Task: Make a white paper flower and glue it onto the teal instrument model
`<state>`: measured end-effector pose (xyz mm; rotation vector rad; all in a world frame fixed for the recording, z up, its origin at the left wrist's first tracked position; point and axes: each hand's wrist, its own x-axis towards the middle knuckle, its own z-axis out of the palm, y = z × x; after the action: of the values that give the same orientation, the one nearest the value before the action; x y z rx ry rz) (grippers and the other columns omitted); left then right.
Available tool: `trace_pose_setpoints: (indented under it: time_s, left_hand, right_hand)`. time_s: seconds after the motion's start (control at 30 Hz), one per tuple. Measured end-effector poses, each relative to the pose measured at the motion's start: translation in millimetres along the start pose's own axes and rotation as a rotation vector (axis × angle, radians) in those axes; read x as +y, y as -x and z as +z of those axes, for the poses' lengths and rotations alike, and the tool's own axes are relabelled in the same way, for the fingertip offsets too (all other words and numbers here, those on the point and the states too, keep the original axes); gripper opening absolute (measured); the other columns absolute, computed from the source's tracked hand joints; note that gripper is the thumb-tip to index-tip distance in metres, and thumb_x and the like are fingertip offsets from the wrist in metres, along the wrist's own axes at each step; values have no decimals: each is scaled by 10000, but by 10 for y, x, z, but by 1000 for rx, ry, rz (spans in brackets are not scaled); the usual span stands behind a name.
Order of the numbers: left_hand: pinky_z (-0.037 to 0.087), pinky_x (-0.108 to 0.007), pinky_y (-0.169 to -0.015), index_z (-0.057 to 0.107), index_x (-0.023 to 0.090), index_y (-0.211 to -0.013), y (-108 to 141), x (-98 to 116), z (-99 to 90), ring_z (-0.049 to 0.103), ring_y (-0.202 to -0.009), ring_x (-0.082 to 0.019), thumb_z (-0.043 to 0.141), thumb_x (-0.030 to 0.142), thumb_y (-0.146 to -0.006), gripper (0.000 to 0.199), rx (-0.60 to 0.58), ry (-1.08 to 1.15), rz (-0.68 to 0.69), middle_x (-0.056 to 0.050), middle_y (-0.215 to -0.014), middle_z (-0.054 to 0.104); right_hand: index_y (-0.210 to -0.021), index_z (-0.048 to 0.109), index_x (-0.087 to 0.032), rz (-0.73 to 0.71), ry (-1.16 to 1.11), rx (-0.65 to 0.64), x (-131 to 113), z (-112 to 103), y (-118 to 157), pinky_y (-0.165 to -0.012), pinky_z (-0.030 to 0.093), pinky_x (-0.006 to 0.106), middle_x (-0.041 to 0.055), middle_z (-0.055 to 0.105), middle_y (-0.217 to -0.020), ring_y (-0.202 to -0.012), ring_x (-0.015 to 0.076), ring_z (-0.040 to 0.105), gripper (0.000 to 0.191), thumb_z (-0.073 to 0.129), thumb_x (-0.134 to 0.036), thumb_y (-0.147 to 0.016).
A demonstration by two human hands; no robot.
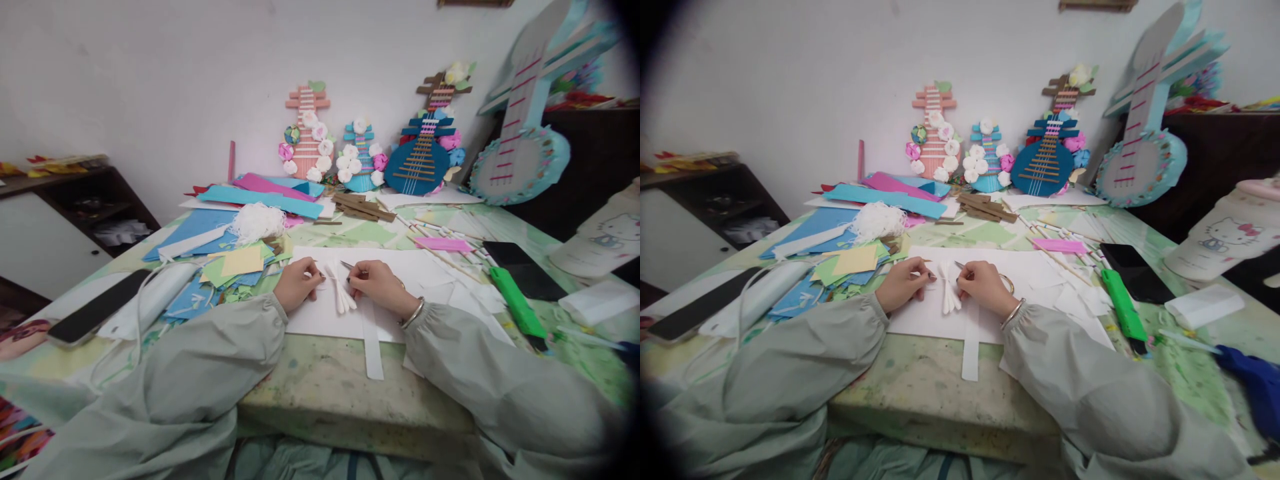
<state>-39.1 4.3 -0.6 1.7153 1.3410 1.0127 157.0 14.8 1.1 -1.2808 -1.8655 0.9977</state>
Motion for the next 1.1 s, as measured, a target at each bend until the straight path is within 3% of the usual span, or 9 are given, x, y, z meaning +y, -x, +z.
trace_pose_setpoints:
  time_s: [0.1, 0.2, 0.37, 0.43, 0.57, 0.67, 0.8, 0.97, 1.1]
  left_hand:
    - [400, -193, -431, 412, 171, -662, -21, 14, -2, 590, -440, -103, 580, 194, -724, 181, -50, 299, -123, -33, -643, 665]
    - [445, -203, -517, 437, 155, -739, -28, 33, -11, 629, -545, -109, 615, 176, -697, 185, -63, 515, -207, -64, -731, 682]
    - [396, -226, -506, 532, 152, -852, -20, 36, -11, 539, -490, -103, 549, 230, -754, 126, -99, 305, -98, 31, -560, 555]
    - [340, -223, -505, 569, 150, -722, -17, 32, -6, 444, -469, -81, 598, 229, -722, 83, -52, 209, -34, 51, -513, 488]
    - [269, -229, -520, 515, 148, -493, -17, 33, 2, 322, -490, -72, 682, 207, -638, 229, 24, 145, 29, 65, -470, 391]
    - [313, -231, -540, 512, 148, -504, -18, 34, 22, 398, -508, -83, 644, 255, -681, 246, -24, 208, 18, 43, -493, 464]
    - [433, -253, -641, 568, 136, -630, -12, 14, 73, 546, -628, -113, 575, 295, -737, 192, -79, 345, -3, -24, -673, 611]
    - [477, -260, -670, 559, 125, -641, -3, 11, 84, 594, -715, -122, 597, 265, -716, 163, -20, 463, -16, -60, -829, 634]
    - [506, -271, -638, 494, 128, -603, 11, 41, 69, 627, -717, -140, 619, 262, -720, 217, -33, 569, -22, -71, -832, 641]
  right_hand:
    - [-619, 572, -188, 10, -38, -1, 17, 1, -4, -606, 475, 259, -9, 656, -542, -562, 161, 653, 62, 548, -155, -666]
    - [-623, 562, -191, 20, -90, 1, 45, 8, -13, -616, 485, 271, -3, 661, -561, -587, 171, 659, 43, 568, -182, -665]
    - [-624, 561, -188, 20, -209, -9, 27, 22, -11, -574, 485, 271, 4, 649, -565, -553, 160, 627, 46, 596, -198, -653]
    - [-628, 548, -185, 23, -274, -11, -5, 25, -2, -549, 480, 264, 1, 635, -558, -525, 146, 607, 63, 595, -212, -660]
    - [-629, 515, -179, 35, -390, -13, -73, 32, 24, -538, 477, 248, 3, 619, -573, -538, 132, 601, 121, 608, -240, -675]
    - [-664, 510, -178, 22, -493, -13, -108, 48, 47, -554, 479, 249, -3, 608, -587, -567, 130, 604, 155, 618, -282, -707]
    - [-692, 546, -167, -51, -694, -89, -132, 94, 84, -661, 502, 289, 13, 624, -727, -673, 133, 616, 151, 657, -268, -711]
    - [-685, 543, -170, -50, -806, -118, -141, 129, 106, -722, 524, 329, 10, 582, -863, -750, 134, 613, 138, 647, -248, -730]
    - [-701, 542, -173, -64, -842, -128, -141, 125, 96, -736, 540, 353, 4, 558, -865, -756, 139, 611, 111, 632, -225, -739]
